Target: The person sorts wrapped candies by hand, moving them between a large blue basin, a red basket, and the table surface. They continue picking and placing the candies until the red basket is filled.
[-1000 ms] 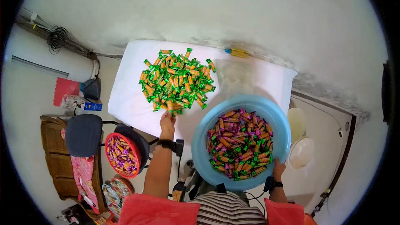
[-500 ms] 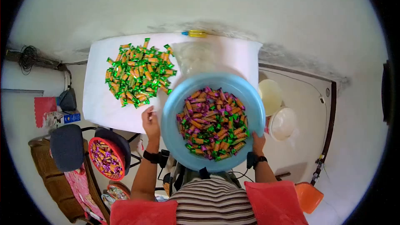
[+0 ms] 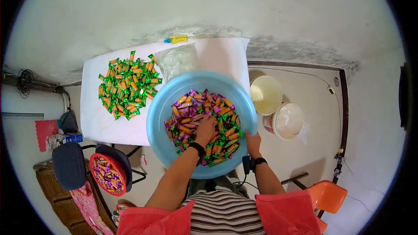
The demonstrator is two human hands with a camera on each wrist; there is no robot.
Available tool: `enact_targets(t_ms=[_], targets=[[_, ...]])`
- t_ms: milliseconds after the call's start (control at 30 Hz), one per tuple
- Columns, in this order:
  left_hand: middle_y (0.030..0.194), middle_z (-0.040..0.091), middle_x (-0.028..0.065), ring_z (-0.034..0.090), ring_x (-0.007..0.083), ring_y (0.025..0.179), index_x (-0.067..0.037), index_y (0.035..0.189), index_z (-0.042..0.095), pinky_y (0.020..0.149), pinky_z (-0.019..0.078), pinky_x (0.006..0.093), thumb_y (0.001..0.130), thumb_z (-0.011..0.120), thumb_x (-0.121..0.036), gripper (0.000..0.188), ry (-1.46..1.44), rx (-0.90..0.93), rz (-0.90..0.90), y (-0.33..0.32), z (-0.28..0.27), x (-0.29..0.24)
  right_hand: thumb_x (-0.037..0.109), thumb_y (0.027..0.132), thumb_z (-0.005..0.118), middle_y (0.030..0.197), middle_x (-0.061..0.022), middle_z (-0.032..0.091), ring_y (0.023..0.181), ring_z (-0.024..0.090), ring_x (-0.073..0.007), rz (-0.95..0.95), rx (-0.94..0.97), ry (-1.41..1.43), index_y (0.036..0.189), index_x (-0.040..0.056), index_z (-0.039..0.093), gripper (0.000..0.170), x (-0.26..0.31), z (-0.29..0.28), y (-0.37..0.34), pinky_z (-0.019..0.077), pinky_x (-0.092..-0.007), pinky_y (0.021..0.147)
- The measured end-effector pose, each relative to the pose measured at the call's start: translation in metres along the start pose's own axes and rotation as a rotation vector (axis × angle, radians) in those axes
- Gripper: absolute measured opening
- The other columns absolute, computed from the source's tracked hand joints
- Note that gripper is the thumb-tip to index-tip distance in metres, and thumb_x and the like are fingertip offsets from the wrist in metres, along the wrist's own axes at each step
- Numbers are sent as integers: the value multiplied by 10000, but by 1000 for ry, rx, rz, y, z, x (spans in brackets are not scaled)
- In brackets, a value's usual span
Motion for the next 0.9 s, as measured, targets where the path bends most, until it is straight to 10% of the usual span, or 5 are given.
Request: enact_targets(t_ms=[267, 400, 600, 900], targets=[[1031, 517, 154, 549, 270, 810, -43, 1019, 538, 652, 464, 373, 832, 522, -141, 212, -223, -362, 11, -52, -52, 38, 195, 735, 606, 884, -143, 591, 776, 550, -246, -63, 34, 54, 967, -39, 544, 336, -7, 4, 4, 432, -351, 700], [832, 579, 44, 552, 118, 727, -29, 1041, 525, 624, 456, 266, 809, 573, -157, 269, -695, -455, -362, -96, -122, 74, 170, 747, 598, 911, -148, 581, 777, 545, -240, -119, 75, 137, 996, -48, 533, 338, 4, 4, -1, 431, -366, 696], [828, 552, 78, 553, 132, 718, -13, 1038, 475, 599, 458, 206, 825, 482, -17, 213, -1537, -1162, -538, -127, -165, 229, 152, 756, 593, 942, -133, 572, 802, 542, -248, -28, 69, 183, 1045, -63, 504, 371, 19, 7, -9, 430, -352, 718], [916, 520, 70, 515, 140, 714, -64, 1164, 397, 617, 443, 267, 829, 458, -26, 342, -1644, -1239, -714, -89, -193, 331, 153, 764, 574, 935, -130, 572, 816, 530, -221, -94, -59, -34, 1052, -69, 503, 371, 31, 5, -15, 425, -334, 725]])
Point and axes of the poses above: each hand's wrist, its own y-axis towards the middle knuckle, its own z-axis out of the palm, x = y × z, the point moved 5 cm from there along y, towards the middle knuckle
